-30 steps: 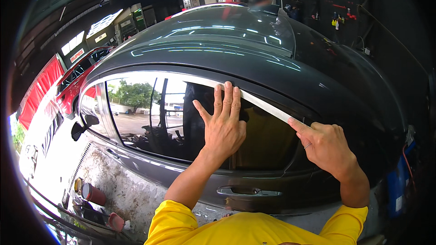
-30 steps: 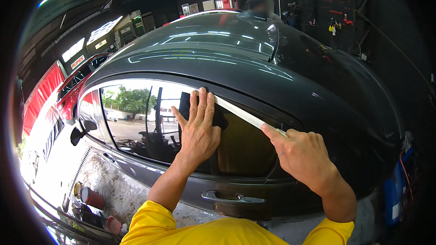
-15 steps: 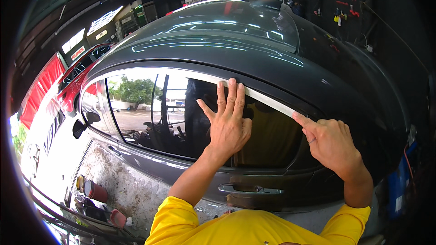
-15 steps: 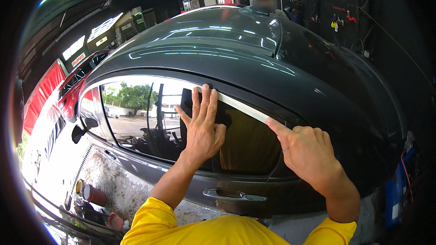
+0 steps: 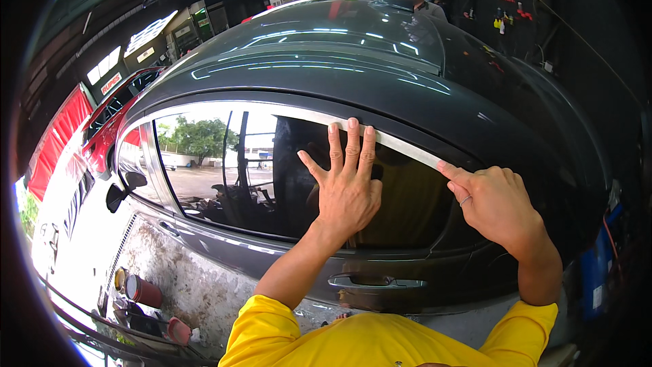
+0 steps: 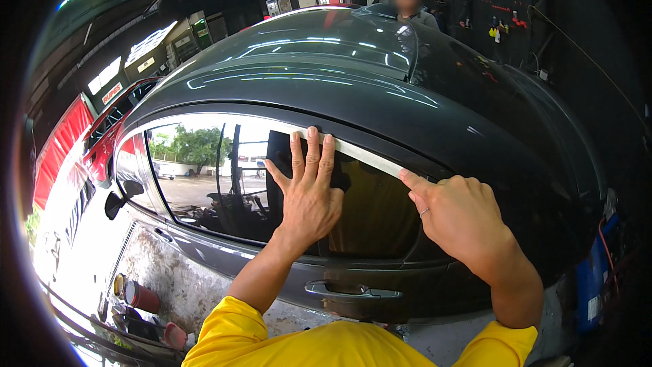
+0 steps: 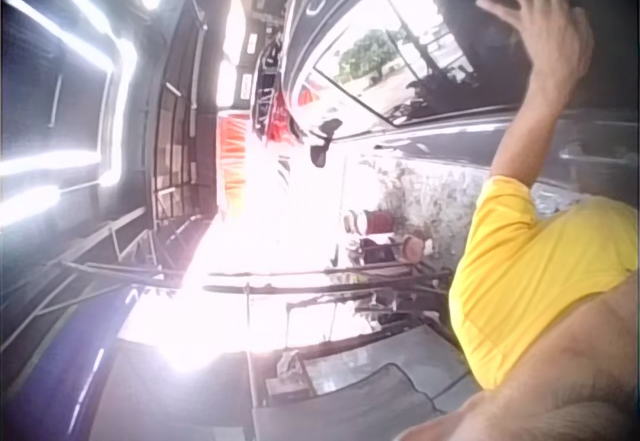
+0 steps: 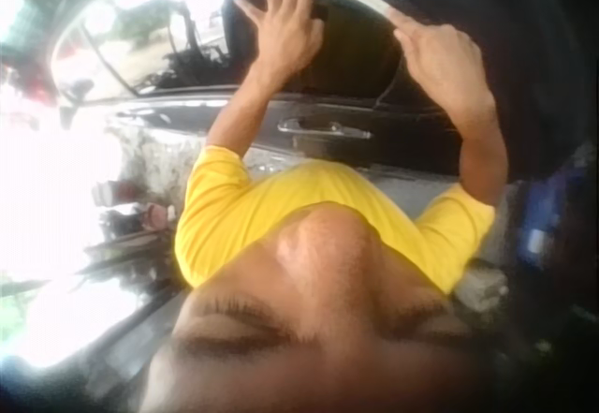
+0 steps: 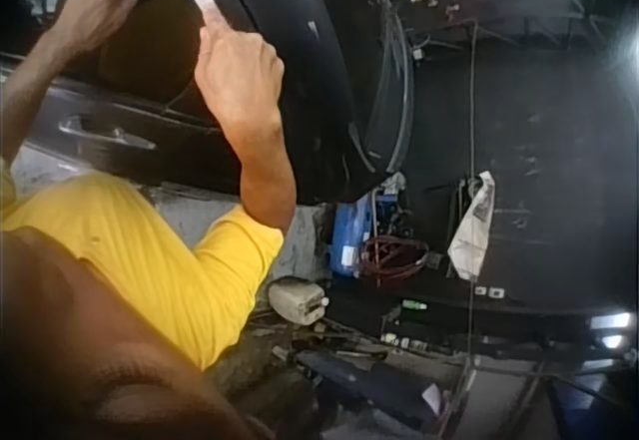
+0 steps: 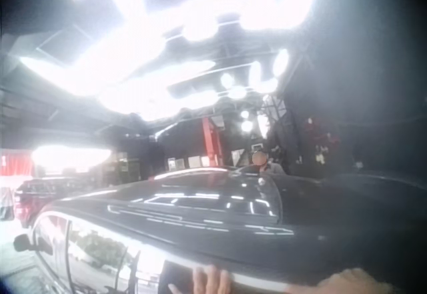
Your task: The person applies a strip of white tape along the upper edge of a car's rear side window. They smooth the tape with their fingers to ensure it adheres properly along the window frame.
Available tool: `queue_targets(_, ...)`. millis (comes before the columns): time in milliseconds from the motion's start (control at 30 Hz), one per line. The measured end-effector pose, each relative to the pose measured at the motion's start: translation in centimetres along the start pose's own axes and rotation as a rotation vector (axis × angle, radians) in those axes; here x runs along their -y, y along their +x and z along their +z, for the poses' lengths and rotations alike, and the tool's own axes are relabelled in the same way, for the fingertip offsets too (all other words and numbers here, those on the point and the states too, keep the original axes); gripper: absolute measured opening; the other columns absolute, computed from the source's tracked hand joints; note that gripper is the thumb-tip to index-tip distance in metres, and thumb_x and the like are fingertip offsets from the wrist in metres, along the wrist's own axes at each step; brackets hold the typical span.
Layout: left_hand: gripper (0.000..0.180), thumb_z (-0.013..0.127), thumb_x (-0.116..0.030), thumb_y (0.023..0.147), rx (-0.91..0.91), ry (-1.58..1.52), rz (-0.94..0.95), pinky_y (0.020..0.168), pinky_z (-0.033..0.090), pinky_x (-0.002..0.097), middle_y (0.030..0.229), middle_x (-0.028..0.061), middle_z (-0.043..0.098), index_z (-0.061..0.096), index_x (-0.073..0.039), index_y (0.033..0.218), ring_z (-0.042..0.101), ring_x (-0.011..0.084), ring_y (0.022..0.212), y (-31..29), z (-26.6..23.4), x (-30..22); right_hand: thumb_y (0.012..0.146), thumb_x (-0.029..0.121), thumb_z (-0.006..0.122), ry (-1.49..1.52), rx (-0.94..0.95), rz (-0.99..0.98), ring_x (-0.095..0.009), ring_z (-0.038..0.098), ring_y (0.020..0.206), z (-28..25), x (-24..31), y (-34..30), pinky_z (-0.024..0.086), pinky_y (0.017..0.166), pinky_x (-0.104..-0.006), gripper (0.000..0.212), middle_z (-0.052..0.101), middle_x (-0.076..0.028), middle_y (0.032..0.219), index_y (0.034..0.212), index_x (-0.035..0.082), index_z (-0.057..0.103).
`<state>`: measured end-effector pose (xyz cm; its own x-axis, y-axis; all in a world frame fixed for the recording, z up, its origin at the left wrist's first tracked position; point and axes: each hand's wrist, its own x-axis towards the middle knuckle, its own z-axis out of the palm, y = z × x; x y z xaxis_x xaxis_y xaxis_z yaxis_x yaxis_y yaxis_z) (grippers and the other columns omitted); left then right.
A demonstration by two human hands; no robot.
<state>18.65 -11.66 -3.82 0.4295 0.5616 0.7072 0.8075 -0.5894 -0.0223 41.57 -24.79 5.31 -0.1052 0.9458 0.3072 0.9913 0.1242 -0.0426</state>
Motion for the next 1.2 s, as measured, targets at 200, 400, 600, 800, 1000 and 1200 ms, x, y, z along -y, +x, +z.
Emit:
queue_targets(200,0.093,0.059,-0.013,0.082,-0.018,0.004,0.003,0.111,-0.008,0.0847,0.178,0.0169,0.014,0.026,-0.011,0.169,0.006,0.0420,0.164,0.0,0.0,0.0,0.107,0.026,0.058,-0.038,-0.011,-0.031,-0.035,0.071,0.070,0.3,-0.2,-0.1,0.058,0.068,-0.0478,0.036,0.072,-0.013,0.075,0.141,0.021,0.069)
queue_targets(400,0.093,0.059,-0.011,0.080,-0.015,-0.035,-0.009,0.111,-0.008,0.0848,0.177,0.0146,0.018,0.028,-0.012,0.168,0.006,0.0426,0.164,-0.1,-0.1,0.2,0.106,0.025,0.059,-0.065,-0.014,-0.028,-0.034,0.070,0.066,0.5,0.3,-0.5,0.057,0.064,-0.0466,0.037,0.071,-0.012,0.072,0.142,0.020,0.069)
queue_targets(600,0.094,0.058,-0.009,0.078,-0.040,-0.032,-0.007,0.111,-0.004,0.0860,0.177,0.0106,0.021,0.030,-0.016,0.168,0.008,0.0450,0.163,-0.1,0.2,0.7,0.106,0.025,0.060,-0.079,-0.051,-0.046,-0.032,0.069,0.063,1.2,-0.1,-0.5,0.056,0.060,-0.0449,0.037,0.070,-0.011,0.070,0.141,0.020,0.070)
queue_targets(800,0.089,0.060,-0.016,0.081,-0.069,-0.036,-0.025,0.109,-0.001,0.0879,0.176,0.0128,0.026,0.036,-0.018,0.166,0.015,0.0459,0.162,0.0,0.4,0.2,0.105,0.024,0.061,-0.103,-0.038,-0.030,-0.032,0.069,0.062,1.2,0.2,-0.2,0.056,0.060,-0.0444,0.037,0.070,-0.011,0.071,0.142,0.021,0.069)
queue_targets(1000,0.089,0.060,-0.015,0.080,-0.038,0.003,0.006,0.108,0.000,0.0884,0.176,0.0162,0.023,0.037,-0.019,0.166,0.014,0.0464,0.162,0.0,-0.2,0.2,0.106,0.021,0.058,-0.080,0.004,-0.026,-0.035,0.067,0.063,0.9,0.9,-1.0,0.055,0.066,-0.0487,0.039,0.070,-0.012,0.073,0.144,0.018,0.067)
queue_targets(1200,0.089,0.060,-0.015,0.080,-0.051,-0.007,0.011,0.108,-0.001,0.0884,0.175,0.0159,0.025,0.038,-0.019,0.166,0.014,0.0458,0.162,0.2,-0.2,0.1,0.108,0.024,0.056,-0.120,0.015,0.011,-0.034,0.066,0.063,0.8,0.9,-0.7,0.054,0.067,-0.0484,0.038,0.069,-0.011,0.071,0.144,0.018,0.067)
